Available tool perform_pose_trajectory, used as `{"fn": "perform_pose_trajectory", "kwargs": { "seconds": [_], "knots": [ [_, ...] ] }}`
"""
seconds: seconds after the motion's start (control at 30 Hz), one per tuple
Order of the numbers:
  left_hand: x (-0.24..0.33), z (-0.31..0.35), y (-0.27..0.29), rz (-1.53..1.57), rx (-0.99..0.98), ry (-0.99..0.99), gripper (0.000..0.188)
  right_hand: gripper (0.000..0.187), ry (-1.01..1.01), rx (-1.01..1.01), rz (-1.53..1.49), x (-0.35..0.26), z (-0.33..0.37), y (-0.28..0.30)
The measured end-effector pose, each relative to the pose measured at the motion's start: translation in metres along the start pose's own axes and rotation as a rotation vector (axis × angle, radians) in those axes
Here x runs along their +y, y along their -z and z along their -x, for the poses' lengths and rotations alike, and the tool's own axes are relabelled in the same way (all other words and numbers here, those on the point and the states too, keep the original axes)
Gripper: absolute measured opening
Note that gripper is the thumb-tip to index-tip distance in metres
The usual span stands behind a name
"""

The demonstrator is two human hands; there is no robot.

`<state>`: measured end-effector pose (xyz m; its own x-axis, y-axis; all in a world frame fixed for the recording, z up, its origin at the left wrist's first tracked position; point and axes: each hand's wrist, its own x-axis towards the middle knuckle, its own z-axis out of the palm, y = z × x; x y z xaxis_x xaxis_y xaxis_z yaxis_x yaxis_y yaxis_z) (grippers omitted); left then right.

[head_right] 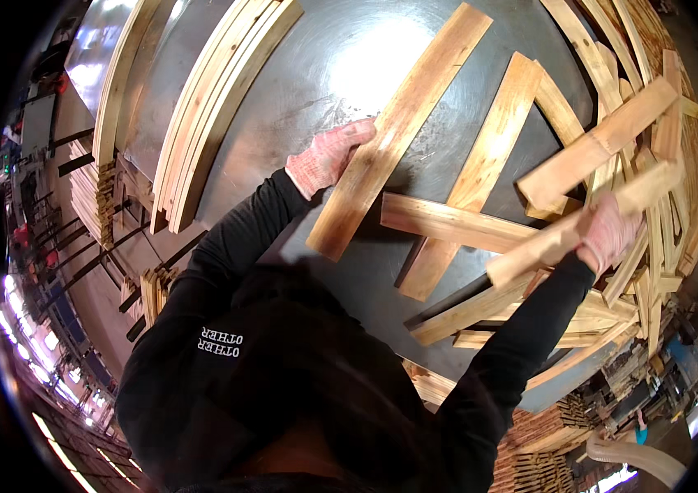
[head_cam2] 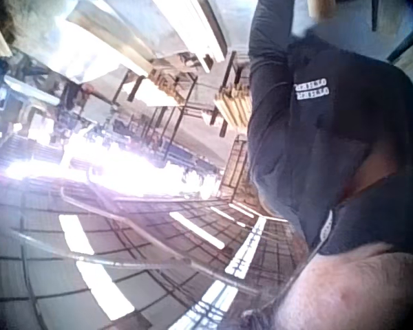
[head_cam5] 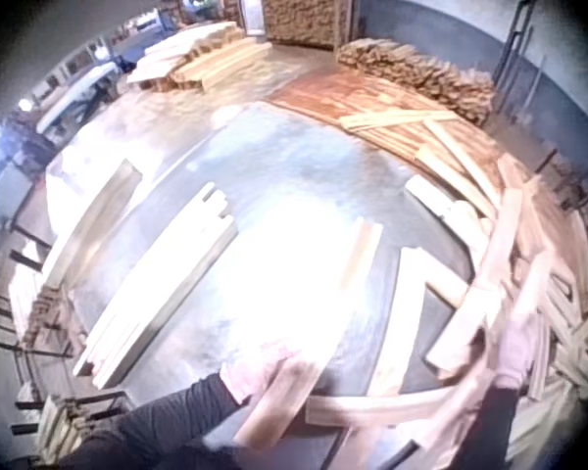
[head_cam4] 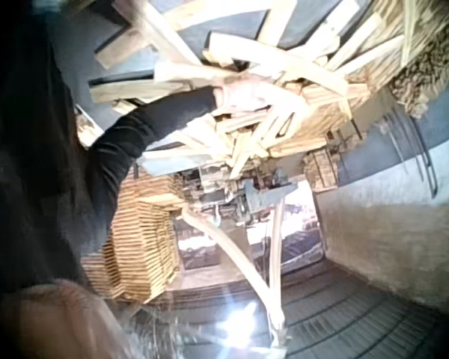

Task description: The person picks up wooden planks from a scattered pile on the floor and stacks them into a neat pile. The person wears pink gloves and repeatedly gathers planks, aligns them, and places them onto a growing stack.

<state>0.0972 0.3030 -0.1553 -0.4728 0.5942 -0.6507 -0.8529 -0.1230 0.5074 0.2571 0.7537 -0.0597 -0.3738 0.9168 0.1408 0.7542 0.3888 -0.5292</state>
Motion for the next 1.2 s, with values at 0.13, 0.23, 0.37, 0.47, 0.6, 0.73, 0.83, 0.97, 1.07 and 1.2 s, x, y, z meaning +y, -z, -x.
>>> {"fn": "perform_pose_trajectory", "kwargs": {
  "seconds": [0.13,0.23,0.37,0.47,0.6,0.73,0.83,0.97,1.07,1.2],
  "knots": [
    [0.01,0.039,-0.01,-0.352,-0.211,-0.118,0.05,0.102,-0.093,-0.235,0.025,-0.046,-0.02,-0.066],
    [0.006,0.072,-0.009,-0.797,0.058,-0.127,0.046,0.126,0.009,-0.205,0.369,-0.104,0.006,-0.094],
    [0.011,0.118,0.0,-1.135,0.611,-0.269,0.043,0.123,0.024,-0.31,0.434,-0.139,0.023,-0.095],
    [0.028,0.15,0.062,-1.532,0.871,-0.517,0.06,0.101,0.022,-0.527,-0.158,-0.135,0.038,-0.083],
    [0.058,0.185,0.137,-2.153,1.127,-0.737,0.081,0.07,-0.205,-1.093,-1.186,-0.142,0.1,-0.05],
    [0.065,0.175,0.082,-1.71,0.913,-0.927,0.079,0.072,-0.502,-1.343,-1.572,-0.151,0.188,-0.033],
    [0.059,0.132,-0.012,-0.778,0.342,-0.306,0.071,0.052,-0.579,-1.022,-1.221,-0.059,0.238,-0.089],
    [0.043,0.069,-0.03,-0.662,-0.077,-0.217,0.042,0.046,-0.335,-1.018,-1.099,-0.081,0.258,-0.094],
    [0.033,0.054,-0.005,-0.874,-0.158,-0.527,0.024,0.045,0.076,-0.906,-0.872,-0.079,0.234,-0.102],
    [0.055,0.106,0.005,-1.044,0.381,-0.29,0.029,0.053,-0.532,-1.055,-0.87,-0.182,0.229,-0.083]
  ]
}}
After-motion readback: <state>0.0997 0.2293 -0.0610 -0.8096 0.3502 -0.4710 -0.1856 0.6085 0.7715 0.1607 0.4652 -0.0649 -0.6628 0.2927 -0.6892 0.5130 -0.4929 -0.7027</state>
